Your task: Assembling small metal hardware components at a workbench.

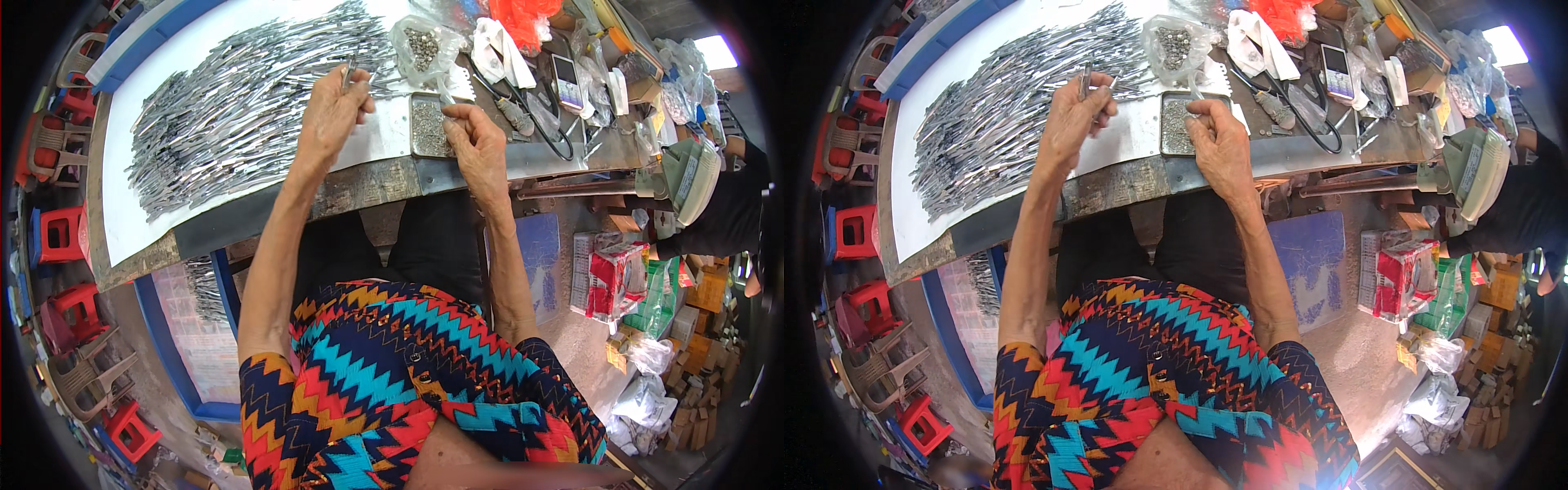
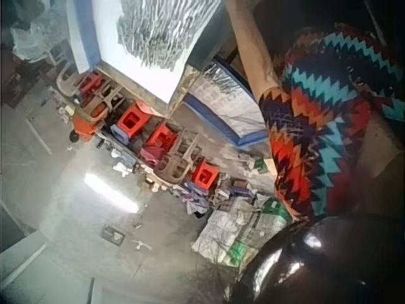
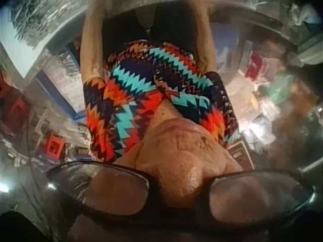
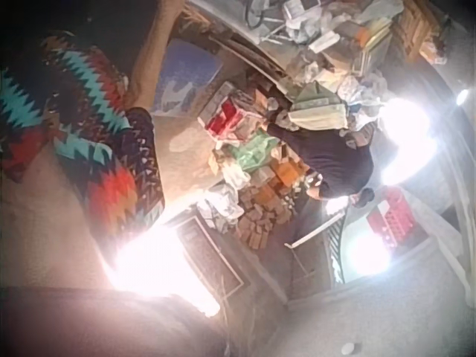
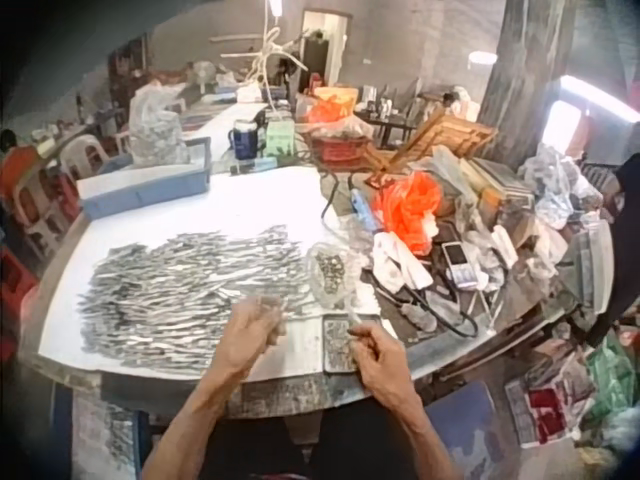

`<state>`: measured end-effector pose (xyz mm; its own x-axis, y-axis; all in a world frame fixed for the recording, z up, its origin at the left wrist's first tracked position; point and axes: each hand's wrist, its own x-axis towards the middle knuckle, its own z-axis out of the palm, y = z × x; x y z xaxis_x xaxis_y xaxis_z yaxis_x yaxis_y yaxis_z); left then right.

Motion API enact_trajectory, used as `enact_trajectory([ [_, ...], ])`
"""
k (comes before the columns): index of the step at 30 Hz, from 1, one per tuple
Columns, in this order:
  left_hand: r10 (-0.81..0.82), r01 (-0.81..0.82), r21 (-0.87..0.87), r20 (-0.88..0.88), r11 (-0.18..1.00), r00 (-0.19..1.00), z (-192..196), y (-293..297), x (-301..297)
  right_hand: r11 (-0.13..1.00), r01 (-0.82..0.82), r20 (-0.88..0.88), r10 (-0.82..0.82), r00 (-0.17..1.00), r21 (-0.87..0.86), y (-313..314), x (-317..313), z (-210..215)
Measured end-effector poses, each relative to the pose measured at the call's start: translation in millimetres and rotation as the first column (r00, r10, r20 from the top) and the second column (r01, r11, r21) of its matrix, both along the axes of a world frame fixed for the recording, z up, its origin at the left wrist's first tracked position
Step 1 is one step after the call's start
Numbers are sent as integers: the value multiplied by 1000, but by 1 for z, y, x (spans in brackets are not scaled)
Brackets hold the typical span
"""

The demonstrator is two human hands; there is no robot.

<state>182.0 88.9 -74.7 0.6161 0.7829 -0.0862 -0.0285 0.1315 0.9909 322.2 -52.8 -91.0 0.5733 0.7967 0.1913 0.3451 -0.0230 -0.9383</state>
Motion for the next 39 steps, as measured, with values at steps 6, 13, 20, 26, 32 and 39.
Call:
enact_trajectory([
  [6,260,280,762,-502,584,825,-10,26,16,988,3,153,21,988,-155,5,10,-2],
  [13,392,439,784,-607,439,691,-16,29,26,994,-26,174,44,984,-105,18,22,10],
  [20,433,407,845,-529,346,730,-19,32,25,999,46,533,-53,845,27,55,47,13],
  [26,431,-7,950,-134,311,892,-18,35,16,1000,-27,652,24,758,-5,64,54,5],
  [32,358,-211,868,42,449,933,-14,12,12,974,-143,578,221,786,-177,33,41,3],
  [39,191,-192,235,27,953,981,1,-39,-5,951,-202,751,308,583,-233,15,25,2],
])
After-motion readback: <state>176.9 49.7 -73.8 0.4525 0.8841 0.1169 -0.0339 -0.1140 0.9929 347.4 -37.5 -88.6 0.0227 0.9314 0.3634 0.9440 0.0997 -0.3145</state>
